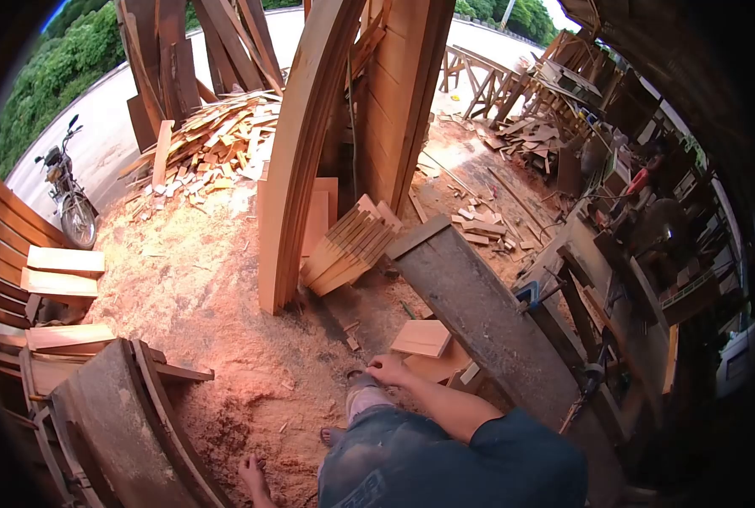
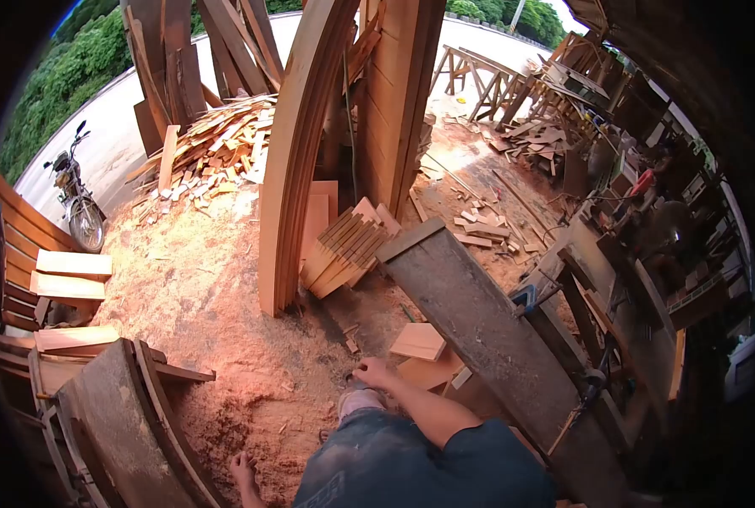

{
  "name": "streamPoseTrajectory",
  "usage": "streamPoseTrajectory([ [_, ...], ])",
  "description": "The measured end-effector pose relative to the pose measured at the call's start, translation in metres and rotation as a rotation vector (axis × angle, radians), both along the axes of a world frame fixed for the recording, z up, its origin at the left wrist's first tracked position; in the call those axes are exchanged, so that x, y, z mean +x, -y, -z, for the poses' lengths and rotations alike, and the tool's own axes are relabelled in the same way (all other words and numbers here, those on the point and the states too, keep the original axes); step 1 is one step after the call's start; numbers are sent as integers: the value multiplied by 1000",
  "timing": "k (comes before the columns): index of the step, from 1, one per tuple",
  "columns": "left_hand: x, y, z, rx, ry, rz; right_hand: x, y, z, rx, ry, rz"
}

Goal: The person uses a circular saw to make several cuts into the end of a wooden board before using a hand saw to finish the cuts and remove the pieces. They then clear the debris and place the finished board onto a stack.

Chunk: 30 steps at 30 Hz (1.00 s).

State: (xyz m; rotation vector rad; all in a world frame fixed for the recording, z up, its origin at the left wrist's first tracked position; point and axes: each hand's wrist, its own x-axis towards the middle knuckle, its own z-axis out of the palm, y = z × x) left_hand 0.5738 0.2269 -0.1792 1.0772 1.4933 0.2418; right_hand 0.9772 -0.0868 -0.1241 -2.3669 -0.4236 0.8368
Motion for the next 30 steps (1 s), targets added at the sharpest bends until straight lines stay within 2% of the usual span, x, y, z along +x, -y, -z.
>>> streamPoseTrajectory([
  [3, 18, -36, -4, 35, 87, 67, 51, -60, -34, 158, 25, 22],
  [5, 40, -42, 4, 67, 96, 25, 100, -99, -36, 149, 139, 36],
  [6, 50, -42, 3, 43, 77, 38, 126, -122, -58, 160, 180, 43],
  [9, 68, -29, 40, 5, 74, 43, 224, -175, -48, 13, 595, -18],
  [12, 112, 10, -3, -182, -202, -49, 302, -211, -51, -275, 514, -79],
  [14, 137, 33, -19, -237, -163, -128, 344, -232, -41, -420, 481, -148],
  [16, 121, 58, 39, -168, -199, 21, 370, -251, -32, -497, 396, -204],
  [17, 128, 63, 50, -130, -218, 93, 379, -255, -26, -544, 350, -229],
  [18, 149, 64, 23, -84, -278, 123, 389, -256, -15, -570, 360, -220],
  [21, 210, 51, -29, -154, -235, -84, 424, -235, 6, -423, 494, -175],
  [24, 255, 26, -48, -221, -257, -53, 477, -233, -5, -332, 546, -190],
  [27, 281, -1, -53, -276, -244, -112, 531, -251, 24, -205, 790, 10],
  [30, 291, -17, -59, -140, -181, -194, 564, -273, 26, -76, 702, 533],
])
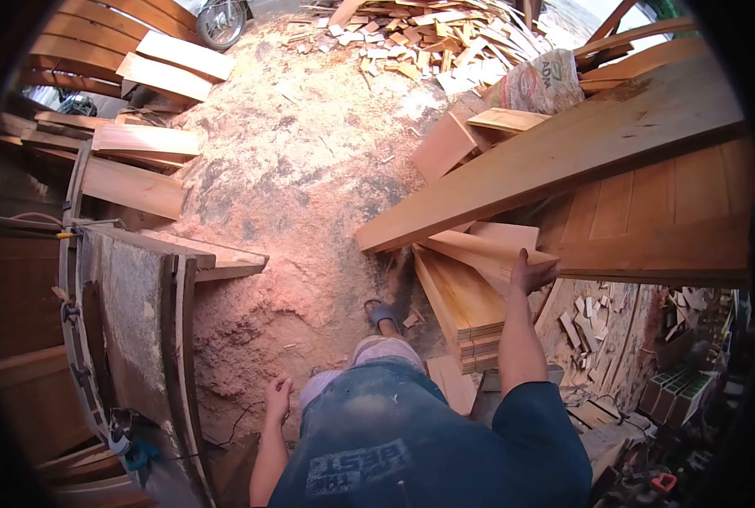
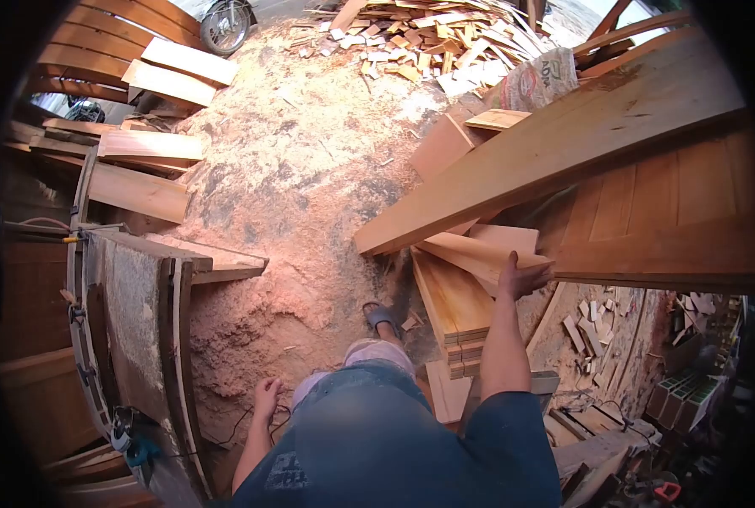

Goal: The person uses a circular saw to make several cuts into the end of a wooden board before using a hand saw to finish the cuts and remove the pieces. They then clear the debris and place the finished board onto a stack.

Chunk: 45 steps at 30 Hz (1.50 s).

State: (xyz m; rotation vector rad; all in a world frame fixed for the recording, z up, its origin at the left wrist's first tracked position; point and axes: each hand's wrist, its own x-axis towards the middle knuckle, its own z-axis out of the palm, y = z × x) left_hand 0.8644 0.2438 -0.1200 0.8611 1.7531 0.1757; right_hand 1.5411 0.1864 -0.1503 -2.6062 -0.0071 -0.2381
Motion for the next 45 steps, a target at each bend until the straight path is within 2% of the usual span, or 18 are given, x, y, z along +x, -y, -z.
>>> streamPoseTrajectory([
  [1, 6, -6, -14, 42, 3, -39, 8, -8, 7, 46, -157, 286],
  [2, 12, -8, -22, 91, 14, -83, 16, -9, 9, 254, -310, 503],
  [3, 8, 0, -22, 99, 2, -108, 23, -5, 12, 528, -383, 492],
  [5, -1, 20, -13, 111, -19, -159, 28, -1, 16, 887, -532, 454],
  [11, -53, 102, 45, 34, -73, -1, 16, 18, 19, 867, -708, 329],
  [15, -50, 106, 18, -16, -65, -199, -32, -6, -43, 850, -587, 291],
  [21, -67, 139, 57, 90, 28, -319, -87, -5, -141, 738, -635, 121],
  [25, -98, 200, 88, 176, 117, -419, -126, 19, -191, 713, -650, -75],
  [28, -138, 259, 115, 105, 27, -384, -175, 37, -222, 662, -583, -211],
  [30, -171, 296, 132, 42, 109, -438, -223, 47, -249, 583, -497, -311],
  [35, -245, 373, 128, -68, 110, -551, -343, 64, -287, 510, -631, -655],
  [36, -254, 382, 123, -90, 128, -565, -345, 68, -278, 459, -658, -841],
  [37, -262, 394, 124, -103, 151, -626, -427, 73, -299, 383, -592, -954],
  [38, -267, 400, 131, -109, 179, -679, -435, 76, -286, 355, -591, -1049],
  [41, -264, 411, 140, -49, 189, -817, -557, 92, -287, 257, -788, -1270],
  [43, -251, 416, 145, 16, 216, -930, -608, 93, -273, 70, -739, -1591],
  [44, -242, 419, 149, 52, 255, -996, -636, 94, -282, -39, -874, -1650],
  [45, -237, 421, 151, 89, 292, -1054, -648, 91, -279, -131, -852, -1787],
])
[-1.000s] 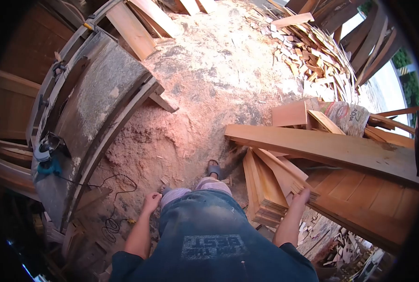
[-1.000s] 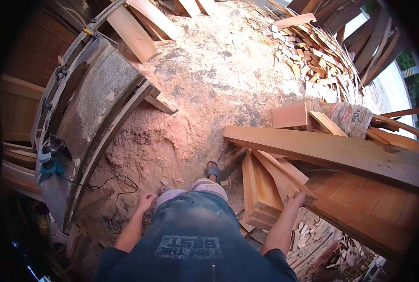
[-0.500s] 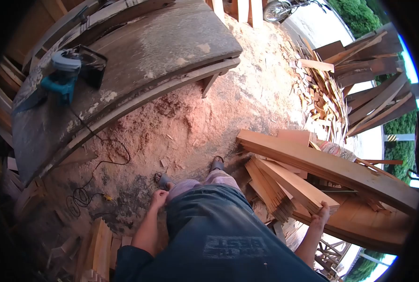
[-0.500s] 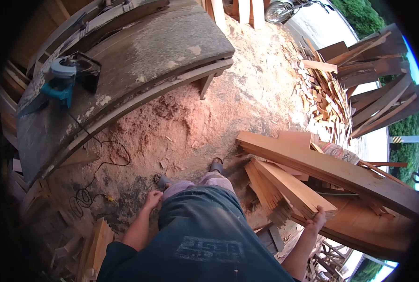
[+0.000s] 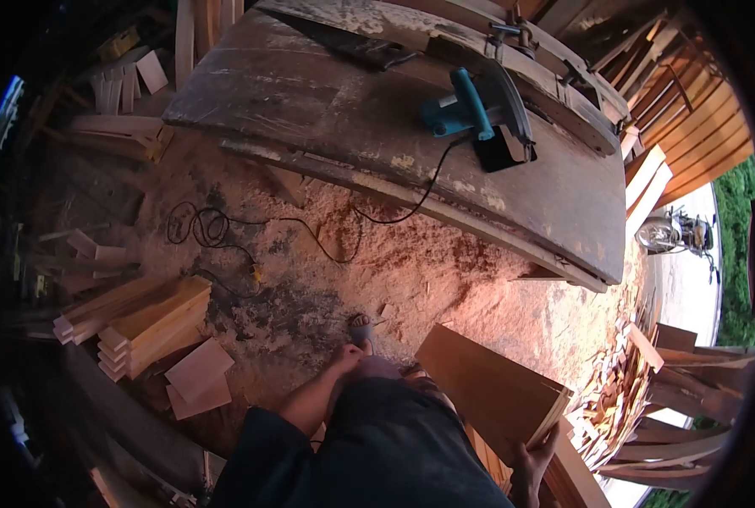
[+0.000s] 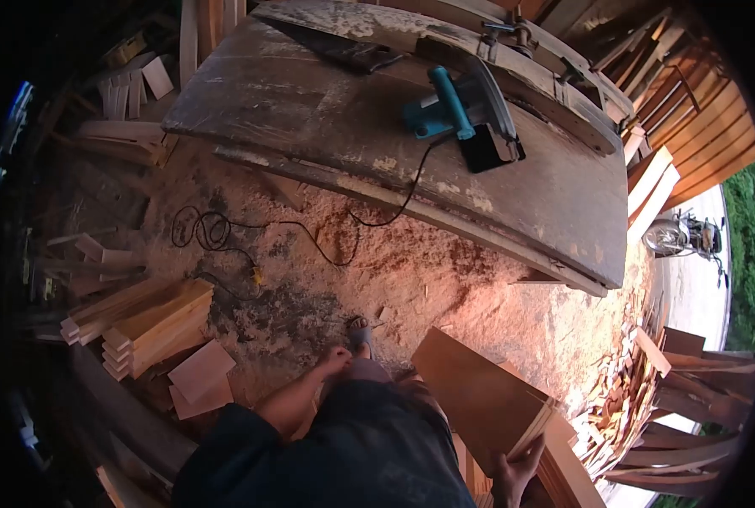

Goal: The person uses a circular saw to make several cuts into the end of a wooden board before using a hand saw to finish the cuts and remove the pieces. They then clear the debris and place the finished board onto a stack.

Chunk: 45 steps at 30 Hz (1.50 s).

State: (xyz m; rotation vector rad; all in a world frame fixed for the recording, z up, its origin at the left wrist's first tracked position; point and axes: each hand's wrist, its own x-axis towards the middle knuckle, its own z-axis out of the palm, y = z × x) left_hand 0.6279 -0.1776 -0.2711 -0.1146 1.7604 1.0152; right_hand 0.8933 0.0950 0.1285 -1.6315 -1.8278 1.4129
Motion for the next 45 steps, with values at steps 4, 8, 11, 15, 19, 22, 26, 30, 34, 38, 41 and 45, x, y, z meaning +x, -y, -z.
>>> streamPoseTrajectory([
  [4, -4, 5, -37, -56, 285, -475, -93, -1, -57, -96, -208, -265],
  [8, -39, 18, -118, 235, 732, -1160, -151, -3, -103, -56, -318, -340],
  [11, -99, 20, -196, 962, 594, -1271, -145, -16, -72, -156, -471, -259],
  [15, -189, 22, -228, 1009, 125, -1170, -161, -22, 6, -331, -640, -94],
  [19, -277, 22, -251, 945, -76, -1125, -219, -25, 59, -482, -582, -153],
  [22, -359, 26, -228, 914, -103, -1085, -274, -18, 94, -577, -658, -239],
  [26, -449, 13, -207, 883, -42, -1146, -362, -1, 80, -771, -730, -175],
  [30, -515, 17, -129, 703, -299, -1229, -415, 5, 158, -632, -542, -212],
  [34, -548, -6, -173, 381, -581, -1240, -469, 18, 176, -231, -351, -255],
  [38, -593, -19, -204, 189, -688, -1180, -534, 6, 145, 178, 120, -370],
  [41, -606, -26, -222, 110, -667, -1091, -567, -11, 128, 197, 25, -350],
  [45, -584, -5, -229, 74, -1168, -520, -575, -9, 75, 153, -72, -229],
])
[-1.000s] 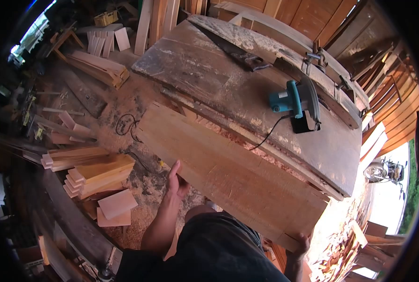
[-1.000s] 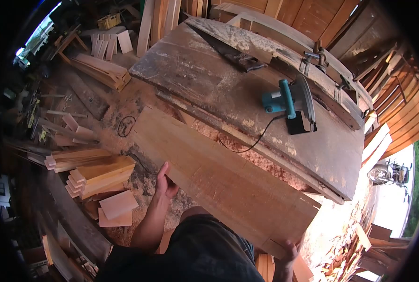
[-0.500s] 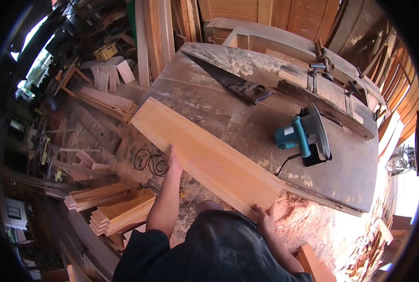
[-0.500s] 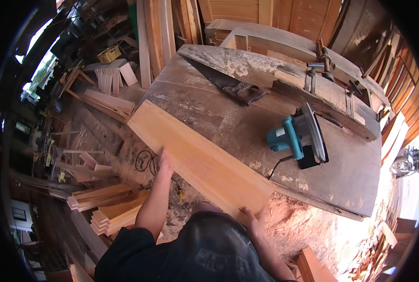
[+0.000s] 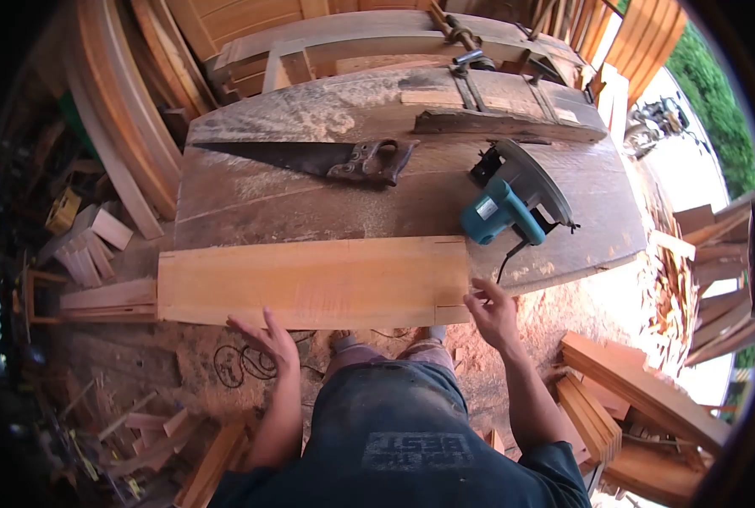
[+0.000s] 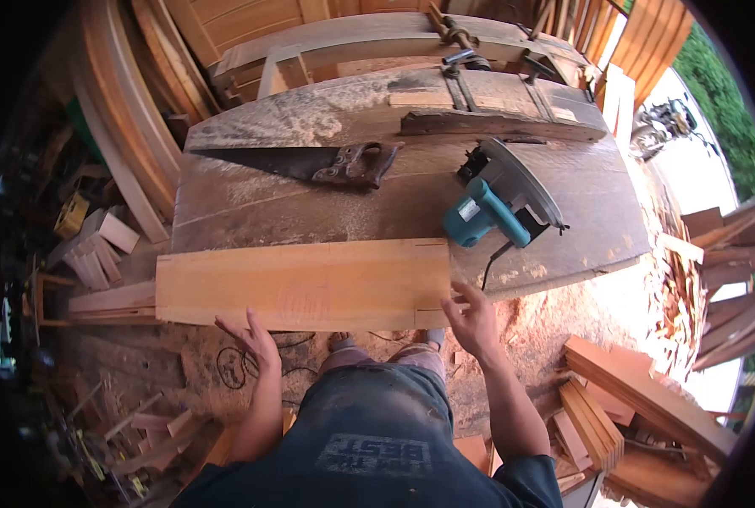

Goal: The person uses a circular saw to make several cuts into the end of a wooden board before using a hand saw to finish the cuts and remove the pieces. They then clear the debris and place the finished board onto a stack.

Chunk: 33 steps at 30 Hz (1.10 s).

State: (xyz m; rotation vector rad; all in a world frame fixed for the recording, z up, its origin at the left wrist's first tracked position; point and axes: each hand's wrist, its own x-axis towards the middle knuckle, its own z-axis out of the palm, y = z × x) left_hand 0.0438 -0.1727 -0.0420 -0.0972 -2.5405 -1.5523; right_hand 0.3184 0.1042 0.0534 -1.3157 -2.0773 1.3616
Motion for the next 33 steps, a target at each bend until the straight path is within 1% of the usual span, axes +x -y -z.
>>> streamPoseTrajectory([
  [1, 8, -3, -4, -239, -210, 140, 2, -7, -5, 131, 52, 32],
  [3, 32, -33, -30, -323, -266, 800, 1, -21, -21, 536, 112, 83],
  [4, 48, -56, -45, -347, -234, 1031, -3, -29, -28, 734, 143, 121],
  [5, 64, -80, -50, -346, -241, 1243, -10, -41, -34, 939, 164, 155],
  [7, 98, -129, -62, -486, -353, 1504, -24, -62, -49, 1072, 225, 127],
  [8, 105, -147, -51, -485, -440, 1519, -32, -74, -54, 1138, 249, 111],
  [9, 110, -162, -31, -489, -523, 1532, -37, -84, -55, 1014, 311, 67],
  [10, 112, -170, -29, -496, -600, 1544, -38, -94, -55, 883, 372, 20],
  [11, 106, -166, -26, -568, -524, 1493, -40, -108, -55, 756, 425, -30],
  [12, 86, -155, -40, -642, -451, 1441, -41, -121, -53, 694, 411, -76],
  [13, 50, -139, -49, -850, -251, 1329, -45, -132, -58, 633, 418, -131],
  [14, 9, -110, -55, -1036, -191, 1089, -48, -142, -66, 572, 424, -182],
  [15, -45, -63, -31, -1004, -172, 824, -47, -148, -66, 497, 437, -238],
  [16, -96, -14, -27, -986, -42, 484, -47, -156, -59, 534, 302, -271],
  [17, -164, 62, 7, -952, 153, 179, -47, -160, -57, 506, 294, -277],
  [18, -180, 88, -14, -1026, 282, -124, -48, -159, -61, 480, 283, -276],
  [19, -185, 96, -36, -1082, 405, -425, -48, -159, -64, 452, 278, -270],
  [21, -165, 56, -32, -1074, -61, 25, -46, -162, -66, 405, 350, -226],
  [22, -125, 1, -34, -931, -117, 320, -43, -162, -70, 385, 387, -203],
  [23, -71, -57, -32, -504, -254, 596, -37, -160, -78, 359, 330, -157],
  [25, 24, -137, -43, -594, -202, 1142, -12, -144, -90, 302, 221, -80],
  [26, 56, -173, -52, -647, -408, 1533, 5, -137, -91, 283, 213, -55],
  [28, 85, -209, -41, -685, -560, 1702, 38, -107, -101, 143, 48, 14],
  [30, 26, -230, -71, -818, -346, 1439, 69, -67, -121, -2, 131, 148],
  [31, -18, -233, -44, -932, -293, 1075, 80, -44, -126, -39, 147, 252],
  [32, -67, -225, -14, -1022, -210, 827, 92, -22, -128, -69, 129, 315],
  [33, -105, -211, -4, -922, -238, 665, 99, 2, -129, -66, 144, 378],
])
